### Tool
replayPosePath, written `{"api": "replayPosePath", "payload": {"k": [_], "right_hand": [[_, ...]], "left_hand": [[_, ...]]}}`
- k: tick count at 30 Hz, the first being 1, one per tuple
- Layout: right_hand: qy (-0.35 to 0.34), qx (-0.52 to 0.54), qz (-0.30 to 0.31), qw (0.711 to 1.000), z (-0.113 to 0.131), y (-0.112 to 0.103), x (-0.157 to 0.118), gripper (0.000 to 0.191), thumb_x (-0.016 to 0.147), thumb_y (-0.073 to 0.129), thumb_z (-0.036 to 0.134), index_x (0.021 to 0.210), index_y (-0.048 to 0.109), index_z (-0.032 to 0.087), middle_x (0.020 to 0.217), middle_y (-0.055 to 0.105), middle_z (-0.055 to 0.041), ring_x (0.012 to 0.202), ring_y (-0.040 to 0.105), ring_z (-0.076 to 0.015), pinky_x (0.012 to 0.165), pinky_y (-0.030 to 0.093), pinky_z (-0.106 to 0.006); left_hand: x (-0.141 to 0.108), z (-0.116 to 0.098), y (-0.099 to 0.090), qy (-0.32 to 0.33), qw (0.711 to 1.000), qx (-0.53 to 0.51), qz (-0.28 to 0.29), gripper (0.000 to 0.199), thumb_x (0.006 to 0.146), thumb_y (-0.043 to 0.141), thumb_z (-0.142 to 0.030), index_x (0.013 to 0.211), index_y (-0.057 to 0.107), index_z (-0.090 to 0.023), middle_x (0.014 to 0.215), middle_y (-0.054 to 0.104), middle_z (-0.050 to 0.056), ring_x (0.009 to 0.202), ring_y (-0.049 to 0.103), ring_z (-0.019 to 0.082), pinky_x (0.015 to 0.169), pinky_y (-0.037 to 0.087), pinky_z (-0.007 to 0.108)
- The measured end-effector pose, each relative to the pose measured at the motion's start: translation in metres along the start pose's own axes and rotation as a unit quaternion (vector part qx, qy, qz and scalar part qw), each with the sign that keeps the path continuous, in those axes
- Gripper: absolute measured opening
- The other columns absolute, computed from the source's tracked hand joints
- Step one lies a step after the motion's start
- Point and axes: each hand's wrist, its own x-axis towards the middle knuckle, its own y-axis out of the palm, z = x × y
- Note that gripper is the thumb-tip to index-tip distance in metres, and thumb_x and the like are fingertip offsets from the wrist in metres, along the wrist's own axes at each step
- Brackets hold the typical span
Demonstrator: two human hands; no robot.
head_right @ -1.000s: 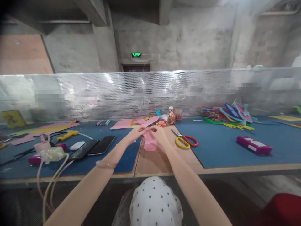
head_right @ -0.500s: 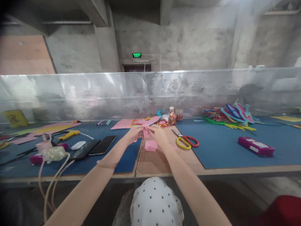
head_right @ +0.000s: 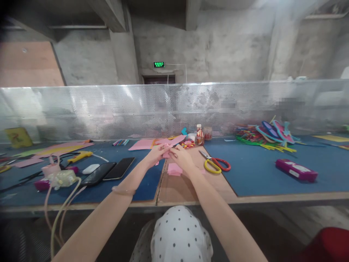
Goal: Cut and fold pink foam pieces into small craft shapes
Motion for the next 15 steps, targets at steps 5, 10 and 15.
{"api": "replayPosePath", "payload": {"k": [5, 10, 15], "right_hand": [[0.043, 0.155, -0.003, 0.987, -0.001, -0.003, 0.002, 0.028, 0.078, 0.044, 0.02, 0.093, 0.067, 0.019, 0.087, 0.057, -0.0058, 0.067, 0.049, -0.0111, 0.065, 0.041, -0.024], [0.151, 0.376, 0.027, 0.914, -0.009, -0.006, 0.001, 0.032, 0.071, 0.041, 0.024, 0.086, 0.068, 0.015, 0.087, 0.061, -0.0061, 0.058, 0.047, -0.0096, 0.053, 0.04, -0.022], [0.18, 0.452, -0.029, 0.873, -0.013, -0.009, 0.002, 0.028, 0.069, 0.045, 0.032, 0.078, 0.065, 0.015, 0.084, 0.06, -0.0067, 0.063, 0.05, -0.0114, 0.051, 0.04, -0.022]], "left_hand": [[-0.002, -0.007, 0.002, 0.027, 0.999, -0.047, 0.004, 0.047, 0.066, 0.065, -0.042, 0.102, 0.056, -0.013, 0.09, 0.064, 0.008, 0.085, 0.059, 0.017, 0.079, 0.044, 0.031], [-0.002, -0.007, 0.003, 0.023, 0.999, -0.049, 0.004, 0.05, 0.062, 0.069, -0.038, 0.102, 0.056, -0.012, 0.092, 0.065, 0.009, 0.083, 0.06, 0.017, 0.079, 0.043, 0.03], [-0.002, -0.007, 0.002, 0.007, 1.0, -0.015, 0.005, 0.051, 0.061, 0.071, -0.032, 0.106, 0.055, -0.013, 0.085, 0.066, 0.006, 0.081, 0.06, 0.017, 0.076, 0.045, 0.029]]}}
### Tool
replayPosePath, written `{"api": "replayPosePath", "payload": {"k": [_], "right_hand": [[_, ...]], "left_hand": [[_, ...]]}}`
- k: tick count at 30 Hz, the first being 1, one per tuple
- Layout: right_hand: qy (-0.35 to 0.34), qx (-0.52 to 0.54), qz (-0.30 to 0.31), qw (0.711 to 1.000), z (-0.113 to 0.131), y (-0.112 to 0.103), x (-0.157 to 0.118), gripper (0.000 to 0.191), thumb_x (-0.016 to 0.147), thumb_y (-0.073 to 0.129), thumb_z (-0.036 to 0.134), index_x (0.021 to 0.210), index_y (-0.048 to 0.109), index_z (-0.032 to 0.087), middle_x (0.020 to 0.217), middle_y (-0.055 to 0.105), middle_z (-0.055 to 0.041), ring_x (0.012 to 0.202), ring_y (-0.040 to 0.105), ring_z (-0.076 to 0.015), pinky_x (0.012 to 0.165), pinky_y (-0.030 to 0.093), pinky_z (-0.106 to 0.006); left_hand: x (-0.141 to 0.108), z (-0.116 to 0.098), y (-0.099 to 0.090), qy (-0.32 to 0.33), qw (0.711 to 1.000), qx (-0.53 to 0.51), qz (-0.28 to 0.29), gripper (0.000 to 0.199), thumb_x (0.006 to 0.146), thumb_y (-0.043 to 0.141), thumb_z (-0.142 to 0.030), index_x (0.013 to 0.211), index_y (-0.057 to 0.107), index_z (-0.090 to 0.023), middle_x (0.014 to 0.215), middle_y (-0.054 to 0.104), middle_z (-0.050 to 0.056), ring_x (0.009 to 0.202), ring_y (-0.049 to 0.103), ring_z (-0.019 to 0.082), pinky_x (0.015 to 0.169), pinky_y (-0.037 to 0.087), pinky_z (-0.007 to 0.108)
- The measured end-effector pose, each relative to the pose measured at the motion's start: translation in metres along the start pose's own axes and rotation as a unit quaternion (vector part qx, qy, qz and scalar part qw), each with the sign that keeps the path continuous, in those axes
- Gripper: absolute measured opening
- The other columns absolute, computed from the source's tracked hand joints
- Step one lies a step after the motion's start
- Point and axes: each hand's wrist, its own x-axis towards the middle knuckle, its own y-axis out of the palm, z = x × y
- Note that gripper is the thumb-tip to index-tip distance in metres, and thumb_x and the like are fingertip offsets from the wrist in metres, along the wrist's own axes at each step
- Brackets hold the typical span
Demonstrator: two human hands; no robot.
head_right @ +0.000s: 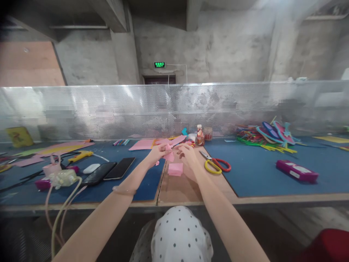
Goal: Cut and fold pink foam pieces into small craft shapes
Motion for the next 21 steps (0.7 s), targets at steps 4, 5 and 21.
{"api": "replayPosePath", "payload": {"k": [4, 5, 21], "right_hand": [[0.038, -0.06, 0.008, 0.997, 0.001, 0.005, 0.001, 0.026, 0.069, 0.053, 0.035, 0.079, 0.065, 0.015, 0.081, 0.061, -0.0056, 0.062, 0.051, -0.0111, 0.052, 0.041, -0.022], [0.044, -0.075, 0.023, 0.996, 0.001, 0.007, 0.0, 0.026, 0.069, 0.053, 0.036, 0.079, 0.065, 0.014, 0.078, 0.061, -0.005, 0.061, 0.051, -0.0107, 0.053, 0.041, -0.022], [0.042, -0.052, -0.005, 0.998, -0.027, 0.006, 0.007, 0.032, 0.066, 0.061, 0.042, 0.081, 0.067, 0.015, 0.071, 0.061, -0.0026, 0.057, 0.049, -0.0089, 0.052, 0.039, -0.021]], "left_hand": [[-0.001, 0.001, 0.0, -0.006, 0.999, 0.031, 0.012, 0.064, 0.061, 0.072, -0.026, 0.118, 0.047, -0.013, 0.085, 0.066, 0.007, 0.082, 0.061, 0.017, 0.078, 0.045, 0.03], [-0.001, 0.002, 0.0, -0.006, 0.999, 0.035, 0.018, 0.067, 0.061, 0.072, -0.027, 0.12, 0.044, -0.013, 0.086, 0.066, 0.007, 0.082, 0.061, 0.017, 0.078, 0.044, 0.03], [0.003, 0.009, 0.001, 0.026, 0.996, 0.078, -0.039, 0.035, 0.054, 0.072, -0.04, 0.072, 0.063, -0.012, 0.069, 0.065, 0.004, 0.066, 0.059, 0.015, 0.066, 0.043, 0.026]]}}
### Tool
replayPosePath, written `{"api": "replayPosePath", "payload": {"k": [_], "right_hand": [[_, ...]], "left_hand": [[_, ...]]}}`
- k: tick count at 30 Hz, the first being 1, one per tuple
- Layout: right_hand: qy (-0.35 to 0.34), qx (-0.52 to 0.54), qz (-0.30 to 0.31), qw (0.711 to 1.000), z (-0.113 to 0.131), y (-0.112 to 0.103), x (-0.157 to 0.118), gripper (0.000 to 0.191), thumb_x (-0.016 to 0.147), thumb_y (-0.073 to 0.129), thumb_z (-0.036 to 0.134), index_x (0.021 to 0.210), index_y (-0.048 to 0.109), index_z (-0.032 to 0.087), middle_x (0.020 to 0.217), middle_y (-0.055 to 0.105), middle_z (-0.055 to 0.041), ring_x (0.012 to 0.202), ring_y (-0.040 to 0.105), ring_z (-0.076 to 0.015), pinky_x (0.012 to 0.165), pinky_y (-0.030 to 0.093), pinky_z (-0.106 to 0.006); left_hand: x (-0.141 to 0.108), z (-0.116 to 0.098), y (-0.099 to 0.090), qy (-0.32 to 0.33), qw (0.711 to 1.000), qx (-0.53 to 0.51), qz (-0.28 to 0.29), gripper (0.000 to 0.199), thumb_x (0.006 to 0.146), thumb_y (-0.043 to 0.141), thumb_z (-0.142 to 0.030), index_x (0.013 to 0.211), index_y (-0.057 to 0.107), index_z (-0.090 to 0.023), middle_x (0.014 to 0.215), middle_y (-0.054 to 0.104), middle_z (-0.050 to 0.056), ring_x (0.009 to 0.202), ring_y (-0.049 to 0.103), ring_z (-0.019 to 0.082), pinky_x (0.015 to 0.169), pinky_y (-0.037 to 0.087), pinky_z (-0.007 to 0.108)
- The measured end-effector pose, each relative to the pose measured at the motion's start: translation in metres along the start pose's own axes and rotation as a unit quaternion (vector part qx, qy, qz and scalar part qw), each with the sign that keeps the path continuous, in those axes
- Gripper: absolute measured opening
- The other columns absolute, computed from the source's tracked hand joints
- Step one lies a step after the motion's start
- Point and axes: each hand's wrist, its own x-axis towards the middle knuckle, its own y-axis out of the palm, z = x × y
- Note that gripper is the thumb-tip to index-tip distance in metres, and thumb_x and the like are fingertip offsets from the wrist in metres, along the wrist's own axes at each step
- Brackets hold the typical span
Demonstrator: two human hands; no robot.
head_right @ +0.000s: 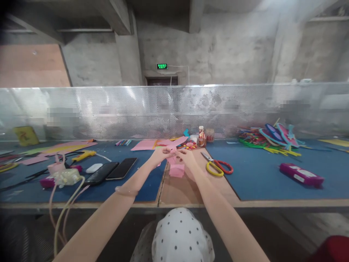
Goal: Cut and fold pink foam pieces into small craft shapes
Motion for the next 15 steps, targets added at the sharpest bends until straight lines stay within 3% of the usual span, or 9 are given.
{"api": "replayPosePath", "payload": {"k": [6, 15], "right_hand": [[0.016, 0.032, 0.021, 0.999, 0.0015, 0.0004, -0.0008, 0.031, 0.067, 0.062, 0.04, 0.085, 0.067, 0.015, 0.076, 0.063, -0.0041, 0.061, 0.053, -0.0094, 0.056, 0.044, -0.022], [0.05, 0.064, 0.017, 0.997, 0.0054, 0.0062, -0.0033, 0.03, 0.066, 0.065, 0.037, 0.087, 0.066, 0.015, 0.082, 0.065, -0.0058, 0.062, 0.058, -0.0118, 0.058, 0.051, -0.027]], "left_hand": [[0.0001, 0.0021, -0.0006, -0.013, 1.0, -0.001, 0.026, 0.034, 0.055, 0.072, -0.04, 0.072, 0.064, -0.012, 0.068, 0.066, 0.004, 0.064, 0.059, 0.015, 0.062, 0.043, 0.024], [0.0016, 0.0057, -0.0029, -0.016, 0.998, 0.063, 0.01, 0.035, 0.057, 0.07, -0.042, 0.076, 0.066, -0.012, 0.072, 0.067, 0.005, 0.068, 0.06, 0.016, 0.062, 0.044, 0.024]]}}
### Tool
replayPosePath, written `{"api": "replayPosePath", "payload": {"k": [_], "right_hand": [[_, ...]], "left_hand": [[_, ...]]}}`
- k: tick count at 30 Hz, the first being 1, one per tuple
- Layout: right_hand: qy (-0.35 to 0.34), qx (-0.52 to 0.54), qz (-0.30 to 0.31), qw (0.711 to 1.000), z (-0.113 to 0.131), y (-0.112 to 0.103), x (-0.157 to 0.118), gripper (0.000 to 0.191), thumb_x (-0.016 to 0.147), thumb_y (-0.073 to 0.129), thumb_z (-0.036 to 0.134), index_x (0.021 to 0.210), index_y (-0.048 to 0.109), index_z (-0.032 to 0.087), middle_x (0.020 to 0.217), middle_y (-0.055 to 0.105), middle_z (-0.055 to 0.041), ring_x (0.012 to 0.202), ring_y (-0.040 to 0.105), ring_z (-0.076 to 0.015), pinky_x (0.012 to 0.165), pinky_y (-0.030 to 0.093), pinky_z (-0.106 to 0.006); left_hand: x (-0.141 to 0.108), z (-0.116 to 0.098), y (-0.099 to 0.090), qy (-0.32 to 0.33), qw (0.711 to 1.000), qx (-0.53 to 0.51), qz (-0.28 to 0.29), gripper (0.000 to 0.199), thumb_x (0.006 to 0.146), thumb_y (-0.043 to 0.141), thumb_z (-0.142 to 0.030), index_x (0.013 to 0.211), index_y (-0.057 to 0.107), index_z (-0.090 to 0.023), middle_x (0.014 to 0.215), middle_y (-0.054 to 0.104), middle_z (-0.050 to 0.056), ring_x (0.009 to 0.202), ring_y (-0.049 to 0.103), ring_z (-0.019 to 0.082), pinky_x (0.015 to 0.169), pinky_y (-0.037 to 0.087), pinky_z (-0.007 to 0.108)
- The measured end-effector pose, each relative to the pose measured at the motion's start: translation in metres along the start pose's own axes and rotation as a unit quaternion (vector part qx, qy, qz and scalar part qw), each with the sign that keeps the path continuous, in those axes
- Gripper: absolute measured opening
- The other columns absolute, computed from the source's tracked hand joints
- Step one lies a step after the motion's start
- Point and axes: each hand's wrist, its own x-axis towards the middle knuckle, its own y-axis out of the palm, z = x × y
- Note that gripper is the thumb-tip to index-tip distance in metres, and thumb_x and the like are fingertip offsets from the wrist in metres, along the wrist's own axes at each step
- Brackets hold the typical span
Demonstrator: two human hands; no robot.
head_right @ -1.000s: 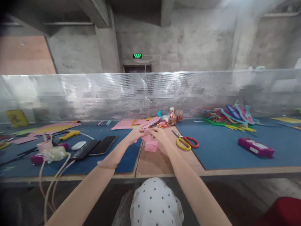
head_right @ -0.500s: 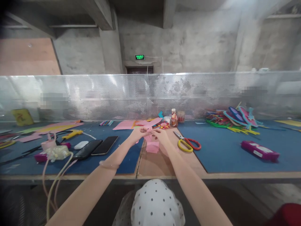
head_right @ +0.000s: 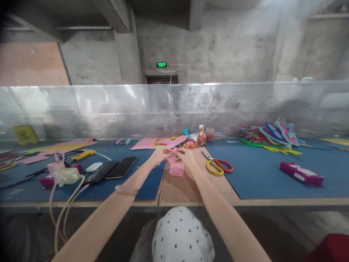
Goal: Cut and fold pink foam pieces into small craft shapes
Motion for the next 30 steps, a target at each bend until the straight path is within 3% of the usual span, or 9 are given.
{"api": "replayPosePath", "payload": {"k": [7, 15, 23, 30], "right_hand": [[0.01, -0.011, -0.003, 1.0, 0.002, -0.001, 0.0, 0.03, 0.068, 0.063, 0.038, 0.088, 0.066, 0.015, 0.085, 0.066, -0.0071, 0.065, 0.061, -0.014, 0.06, 0.053, -0.028], [0.014, -0.011, -0.008, 1.0, 0.005, 0.0, -0.002, 0.032, 0.067, 0.064, 0.038, 0.088, 0.065, 0.014, 0.082, 0.065, -0.0067, 0.063, 0.06, -0.0124, 0.06, 0.052, -0.027], [0.004, -0.002, -0.008, 1.0, 0.003, -0.001, 0.0, 0.029, 0.064, 0.066, 0.037, 0.081, 0.063, 0.014, 0.076, 0.063, -0.0048, 0.06, 0.059, -0.0121, 0.056, 0.053, -0.027], [0.007, 0.015, -0.005, 1.0, 0.003, -0.002, 0.0, 0.028, 0.064, 0.066, 0.038, 0.079, 0.062, 0.014, 0.072, 0.063, -0.0033, 0.056, 0.058, -0.011, 0.057, 0.052, -0.027]], "left_hand": [[-0.006, -0.01, 0.0, 0.008, 1.0, 0.005, 0.009, 0.039, 0.062, 0.065, -0.047, 0.08, 0.066, -0.013, 0.076, 0.067, 0.006, 0.068, 0.059, 0.015, 0.054, 0.043, 0.022], [-0.007, -0.013, 0.001, -0.025, 0.999, -0.026, -0.005, 0.035, 0.059, 0.069, -0.044, 0.073, 0.063, -0.012, 0.075, 0.067, 0.007, 0.061, 0.058, 0.013, 0.057, 0.044, 0.023], [0.001, 0.002, 0.002, -0.013, 0.998, -0.063, -0.007, 0.033, 0.054, 0.074, -0.038, 0.073, 0.064, -0.013, 0.073, 0.067, 0.006, 0.07, 0.06, 0.015, 0.069, 0.045, 0.026], [-0.004, -0.01, 0.002, -0.03, 0.998, -0.063, -0.004, 0.028, 0.056, 0.074, -0.034, 0.074, 0.064, -0.014, 0.075, 0.068, 0.006, 0.071, 0.061, 0.016, 0.066, 0.046, 0.026]]}}
